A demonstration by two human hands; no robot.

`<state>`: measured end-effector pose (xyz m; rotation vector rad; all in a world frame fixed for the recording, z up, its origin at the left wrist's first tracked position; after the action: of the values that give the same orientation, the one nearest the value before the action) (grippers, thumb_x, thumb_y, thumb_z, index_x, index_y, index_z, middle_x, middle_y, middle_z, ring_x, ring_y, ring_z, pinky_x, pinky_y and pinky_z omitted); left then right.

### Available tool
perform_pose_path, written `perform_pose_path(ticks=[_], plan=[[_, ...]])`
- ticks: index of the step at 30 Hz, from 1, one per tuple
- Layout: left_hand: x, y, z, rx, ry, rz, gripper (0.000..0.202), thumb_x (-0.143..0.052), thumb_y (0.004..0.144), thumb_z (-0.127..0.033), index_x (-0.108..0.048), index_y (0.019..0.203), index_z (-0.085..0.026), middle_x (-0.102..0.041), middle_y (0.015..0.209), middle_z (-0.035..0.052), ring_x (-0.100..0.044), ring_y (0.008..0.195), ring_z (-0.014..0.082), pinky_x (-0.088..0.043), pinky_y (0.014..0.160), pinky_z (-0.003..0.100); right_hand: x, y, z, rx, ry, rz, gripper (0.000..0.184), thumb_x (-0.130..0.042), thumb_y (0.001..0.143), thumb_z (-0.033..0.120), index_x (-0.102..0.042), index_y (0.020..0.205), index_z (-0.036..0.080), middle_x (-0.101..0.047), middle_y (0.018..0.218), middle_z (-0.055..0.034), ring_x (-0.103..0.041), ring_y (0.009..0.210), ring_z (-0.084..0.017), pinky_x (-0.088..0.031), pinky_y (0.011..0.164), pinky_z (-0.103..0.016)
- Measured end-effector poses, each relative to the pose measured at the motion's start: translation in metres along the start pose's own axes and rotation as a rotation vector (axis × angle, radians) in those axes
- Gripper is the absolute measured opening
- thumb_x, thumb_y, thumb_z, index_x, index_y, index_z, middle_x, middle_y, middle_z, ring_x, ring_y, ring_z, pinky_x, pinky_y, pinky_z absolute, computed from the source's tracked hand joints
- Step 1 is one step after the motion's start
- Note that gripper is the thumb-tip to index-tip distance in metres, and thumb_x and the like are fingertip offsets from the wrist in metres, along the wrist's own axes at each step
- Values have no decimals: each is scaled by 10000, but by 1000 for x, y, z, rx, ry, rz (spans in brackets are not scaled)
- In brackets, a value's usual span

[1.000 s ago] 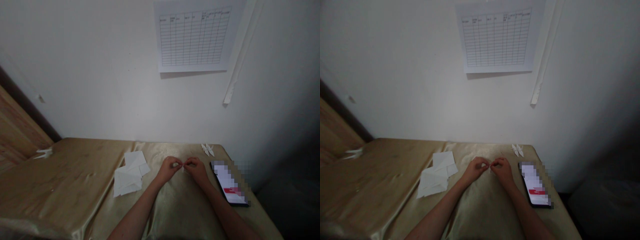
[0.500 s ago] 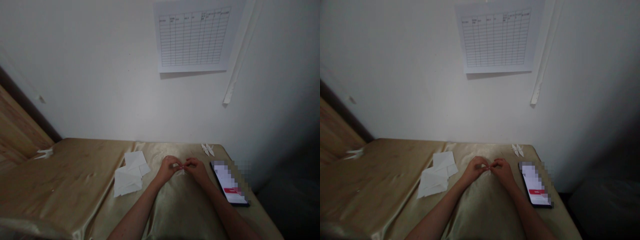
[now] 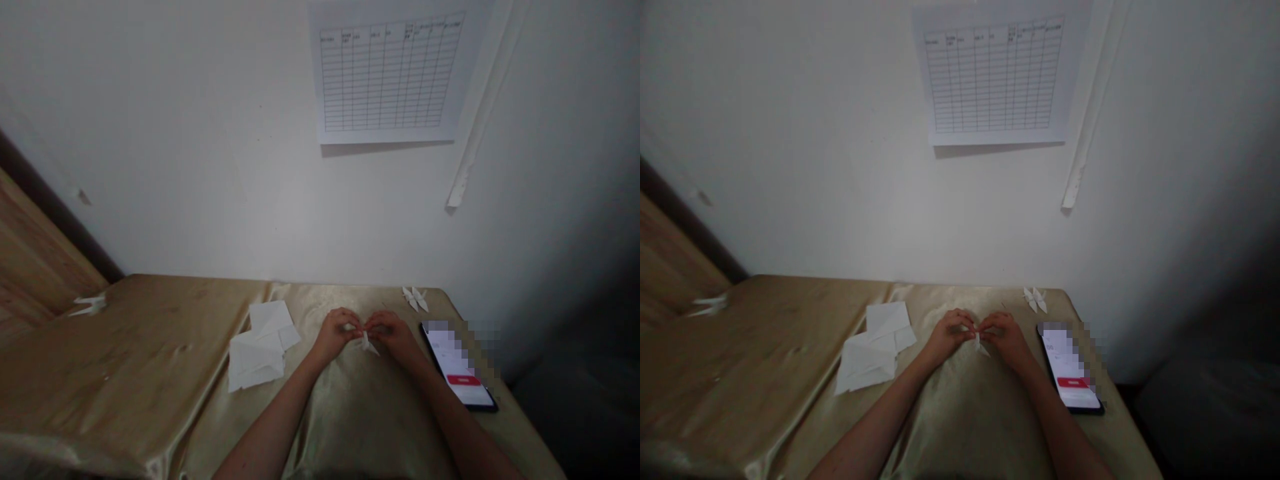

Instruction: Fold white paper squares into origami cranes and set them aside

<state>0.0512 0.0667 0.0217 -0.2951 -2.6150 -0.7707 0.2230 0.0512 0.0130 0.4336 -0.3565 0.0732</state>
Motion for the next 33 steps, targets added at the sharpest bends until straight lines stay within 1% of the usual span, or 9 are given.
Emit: perform_pose_path(ticks=[3, 6, 12, 14, 18, 21, 24, 27, 33], plan=[[0, -1, 2, 12, 15, 15, 130, -900, 715, -159, -797, 737, -235, -774, 927, 29, -695, 947, 197, -504, 949, 333, -1, -1, 3, 51, -38, -2, 40, -755, 791, 308, -782, 777, 281, -759, 938, -45, -648, 1012, -259, -441, 1007, -466], [-1, -1, 6, 26, 48, 38, 133, -909, 703, -164, -799, 723, -235, -763, 948, 35, -688, 963, 200, -502, 951, 332, -6, -4, 8, 100, -102, 37, 39, -726, 831, 284, -763, 818, 279, -745, 990, -41, -604, 1099, -262, -426, 1041, -472], [-4, -1, 11, 37, 79, 69, 129, -909, 704, -182, -801, 729, -249, -747, 959, 28, -682, 984, 199, -500, 959, 332, -20, -10, 13, 136, -210, 143, 122, -595, 909, 186, -688, 899, 264, -707, 1053, -39, -549, 1146, -250, -419, 1053, -459], [-4, -1, 10, 47, 99, 71, 120, -895, 720, -183, -804, 755, -253, -753, 973, 30, -682, 1002, 207, -500, 965, 342, -21, -10, 12, 151, -258, 124, 144, -563, 918, 160, -670, 913, 255, -694, 1069, -49, -544, 1140, -252, -427, 1040, -453], [-3, -1, 8, 86, 155, 55, 108, -851, 773, -201, -814, 838, -280, -772, 1038, 25, -681, 1071, 225, -487, 1001, 378, -17, -9, 11, 186, -387, 25, 151, -551, 915, 118, -639, 930, 240, -678, 1052, -65, -550, 1096, -260, -438, 1018, -451], [-2, -2, 8, 126, 184, 39, 103, -863, 765, -228, -818, 834, -290, -781, 1067, 23, -686, 1098, 237, -473, 1035, 412, -15, -10, 13, 225, -502, -23, 165, -554, 912, 86, -621, 923, 236, -679, 1029, -59, -560, 1058, -254, -428, 1031, -452], [-2, -2, 6, 153, 222, 37, 92, -876, 757, -237, -820, 805, -293, -781, 1095, 26, -681, 1128, 253, -446, 1080, 465, -17, -12, 17, 279, -626, -38, 186, -559, 904, 58, -619, 922, 233, -684, 1006, -54, -568, 1058, -253, -425, 1041, -447], [-1, -3, 2, 156, 252, 45, 83, -872, 774, -257, -826, 823, -306, -777, 1136, 25, -669, 1166, 265, -405, 1120, 518, -21, -14, 21, 326, -718, -34, 169, -567, 918, 74, -626, 942, 230, -688, 1007, -59, -576, 1067, -252, -424, 1055, -444], [-1, -3, -2, 144, 249, 67, 99, -870, 784, -288, -835, 864, -334, -770, 1206, 13, -652, 1221, 273, -381, 1149, 534, -23, -15, 27, 345, -799, -53, 147, -553, 950, 105, -629, 958, 230, -687, 1007, -57, -581, 1072, -248, -390, 1108, -467]])
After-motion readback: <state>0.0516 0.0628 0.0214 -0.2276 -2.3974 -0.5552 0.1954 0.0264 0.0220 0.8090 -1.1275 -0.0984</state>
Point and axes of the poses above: each hand's wrist, its own y-axis towards the middle knuckle, its own x-axis out of the back of the hand, z = x × y, the point moved 7 cm from there along y, towards the middle knuckle
